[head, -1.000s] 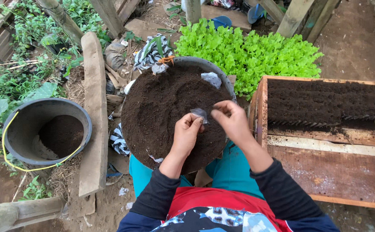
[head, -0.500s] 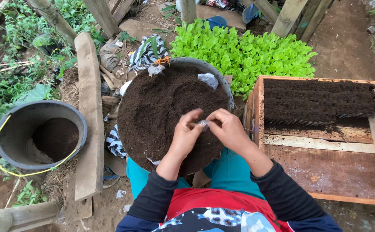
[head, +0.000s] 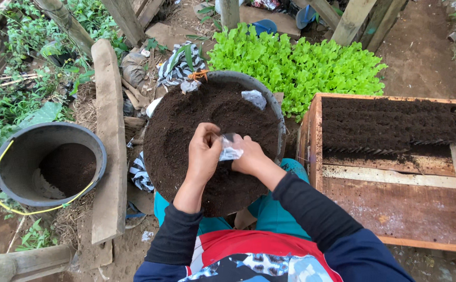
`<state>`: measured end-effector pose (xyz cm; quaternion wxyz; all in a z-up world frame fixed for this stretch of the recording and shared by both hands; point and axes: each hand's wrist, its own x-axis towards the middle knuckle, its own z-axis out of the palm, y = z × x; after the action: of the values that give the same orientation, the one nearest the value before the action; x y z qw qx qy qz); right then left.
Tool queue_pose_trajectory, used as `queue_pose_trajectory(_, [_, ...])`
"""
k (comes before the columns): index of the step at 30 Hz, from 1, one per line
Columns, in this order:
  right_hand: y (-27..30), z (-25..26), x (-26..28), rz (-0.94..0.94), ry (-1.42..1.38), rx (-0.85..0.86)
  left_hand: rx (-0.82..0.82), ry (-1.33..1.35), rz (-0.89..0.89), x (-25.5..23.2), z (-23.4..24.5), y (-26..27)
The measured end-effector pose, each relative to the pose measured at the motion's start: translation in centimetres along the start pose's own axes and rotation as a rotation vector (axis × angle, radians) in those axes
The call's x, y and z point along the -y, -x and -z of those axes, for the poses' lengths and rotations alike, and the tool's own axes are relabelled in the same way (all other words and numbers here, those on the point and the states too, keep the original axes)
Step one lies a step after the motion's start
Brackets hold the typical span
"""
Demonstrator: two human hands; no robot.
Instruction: The person sits on a chair and repeatedly scoops soil from a large black basin into small plastic bags. They fold the top of each bag to seal it and place the finished packets into a wooden tray to their right.
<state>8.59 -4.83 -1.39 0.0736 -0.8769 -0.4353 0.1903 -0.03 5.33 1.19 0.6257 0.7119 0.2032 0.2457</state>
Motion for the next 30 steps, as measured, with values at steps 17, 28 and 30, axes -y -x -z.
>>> queue_pose_trajectory(17, [-0.8,2.4,-2.6,-0.146,-1.948,-0.295,-0.016,-0.34,-0.073,-1.1,-1.1,0.9])
queue_pose_trajectory(28, [0.0,3.1,-1.2,-0.086,-1.832,-0.621,0.037,-0.194,0.085,3.2,-4.8,1.3])
queue_pose_trajectory(30, [0.8,3.4,-0.7,-0.069,-1.87,-0.69,0.031,-0.069,0.099,2.4,-5.0,1.2])
